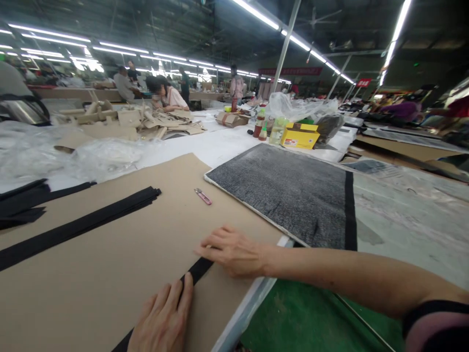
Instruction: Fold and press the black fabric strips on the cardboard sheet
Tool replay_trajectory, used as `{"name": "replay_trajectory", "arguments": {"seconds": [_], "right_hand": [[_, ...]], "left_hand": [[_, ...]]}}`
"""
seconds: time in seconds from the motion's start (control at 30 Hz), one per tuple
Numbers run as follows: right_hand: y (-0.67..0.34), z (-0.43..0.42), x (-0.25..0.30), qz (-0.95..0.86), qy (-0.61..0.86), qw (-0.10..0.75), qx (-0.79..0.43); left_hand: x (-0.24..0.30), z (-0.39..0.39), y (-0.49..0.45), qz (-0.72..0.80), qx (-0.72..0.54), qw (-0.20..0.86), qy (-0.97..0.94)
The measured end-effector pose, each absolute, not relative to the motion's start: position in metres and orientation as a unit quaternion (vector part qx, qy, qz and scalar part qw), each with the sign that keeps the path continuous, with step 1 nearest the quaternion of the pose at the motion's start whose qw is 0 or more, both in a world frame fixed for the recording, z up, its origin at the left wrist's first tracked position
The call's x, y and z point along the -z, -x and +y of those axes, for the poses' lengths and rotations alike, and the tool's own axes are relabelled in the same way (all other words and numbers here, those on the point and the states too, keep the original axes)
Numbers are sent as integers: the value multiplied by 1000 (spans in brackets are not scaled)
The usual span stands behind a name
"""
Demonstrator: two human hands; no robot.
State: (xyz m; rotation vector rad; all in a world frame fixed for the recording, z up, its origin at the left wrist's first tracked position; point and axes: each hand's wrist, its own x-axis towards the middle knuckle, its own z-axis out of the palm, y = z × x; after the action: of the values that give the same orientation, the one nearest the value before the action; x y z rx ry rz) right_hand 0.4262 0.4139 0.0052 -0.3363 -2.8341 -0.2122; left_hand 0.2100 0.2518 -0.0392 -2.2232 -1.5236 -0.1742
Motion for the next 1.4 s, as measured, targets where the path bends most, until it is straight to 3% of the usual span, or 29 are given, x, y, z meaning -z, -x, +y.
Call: {"name": "replay_trajectory", "arguments": {"seconds": [0.1,0.23,0.37,0.6,0.9,1.1,1.4], "right_hand": [[-406,386,4,-991,95,95,21],[-427,392,9,-984,156,76,44],[-429,395,2,-959,212,156,101],[-379,347,36,-974,101,192,60],[-395,355,38,-978,102,152,97],[-382,339,16,-960,161,200,109],[-337,308,21,-995,73,-1,-63]], "left_hand": [[38,249,-210,-545,80,224,804],[33,246,-216,-594,95,184,778],[25,239,-226,-635,126,101,755],[30,210,-215,-720,117,83,678],[44,156,-191,-738,108,196,637],[43,156,-191,-718,81,241,648],[50,150,-182,-697,86,261,662]]}}
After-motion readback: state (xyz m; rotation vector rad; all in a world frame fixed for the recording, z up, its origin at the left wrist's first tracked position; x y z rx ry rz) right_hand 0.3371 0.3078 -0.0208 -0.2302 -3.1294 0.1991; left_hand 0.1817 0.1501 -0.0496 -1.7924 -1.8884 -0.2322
